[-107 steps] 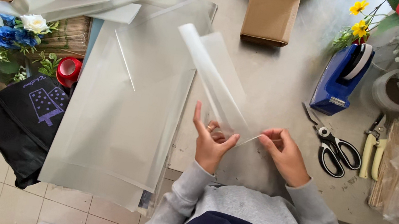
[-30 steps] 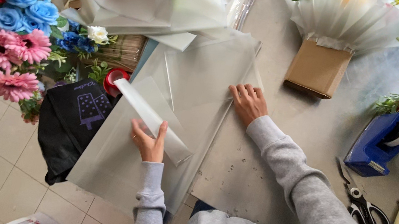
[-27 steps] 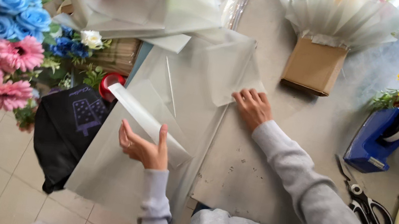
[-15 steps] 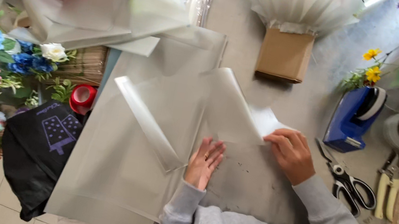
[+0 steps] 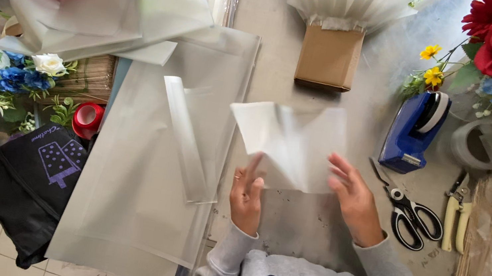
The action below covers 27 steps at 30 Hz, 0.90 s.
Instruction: The person wraps a small bouquet featuring a teddy bear and sunflowers, first by folding translucent plastic sheets and then securing them around the base of the arrangement with adhesive tape.
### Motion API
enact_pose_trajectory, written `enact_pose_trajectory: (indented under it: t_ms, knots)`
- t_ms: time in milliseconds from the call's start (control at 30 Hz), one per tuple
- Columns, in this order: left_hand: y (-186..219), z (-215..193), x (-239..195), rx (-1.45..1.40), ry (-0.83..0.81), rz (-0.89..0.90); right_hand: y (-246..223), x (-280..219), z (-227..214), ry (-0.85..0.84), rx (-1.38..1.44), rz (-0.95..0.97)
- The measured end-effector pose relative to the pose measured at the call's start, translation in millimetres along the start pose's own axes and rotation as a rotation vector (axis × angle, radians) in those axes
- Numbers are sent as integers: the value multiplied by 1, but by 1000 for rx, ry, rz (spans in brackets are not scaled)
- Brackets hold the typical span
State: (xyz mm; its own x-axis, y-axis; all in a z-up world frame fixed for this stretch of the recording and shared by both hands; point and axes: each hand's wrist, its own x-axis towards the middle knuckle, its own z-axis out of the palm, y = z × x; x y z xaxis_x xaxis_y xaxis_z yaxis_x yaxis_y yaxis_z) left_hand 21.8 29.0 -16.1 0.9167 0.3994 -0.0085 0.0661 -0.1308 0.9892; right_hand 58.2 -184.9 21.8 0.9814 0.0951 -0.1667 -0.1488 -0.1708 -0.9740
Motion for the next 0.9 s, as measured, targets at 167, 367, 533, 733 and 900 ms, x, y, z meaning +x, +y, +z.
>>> enact_pose_trajectory:
  t_ms: [167, 367, 533, 733, 900]
  knots:
    - [75, 9, -2, 338, -115, 626, -114, 10, 21, -189, 420, -46]
    - [95, 23, -23, 586, -193, 956, -120, -1, 1, 25, 263, -189]
    - [29, 17, -28, 648, -298, 901, -18, -16, -11, 147, 486, 95]
    - [-60, -6, -28, 810, -423, 744, 52, -38, 1, 238, 558, 264]
    - [-48, -21, -31, 883, -544, 685, 90, -40, -20, 279, 52, 232]
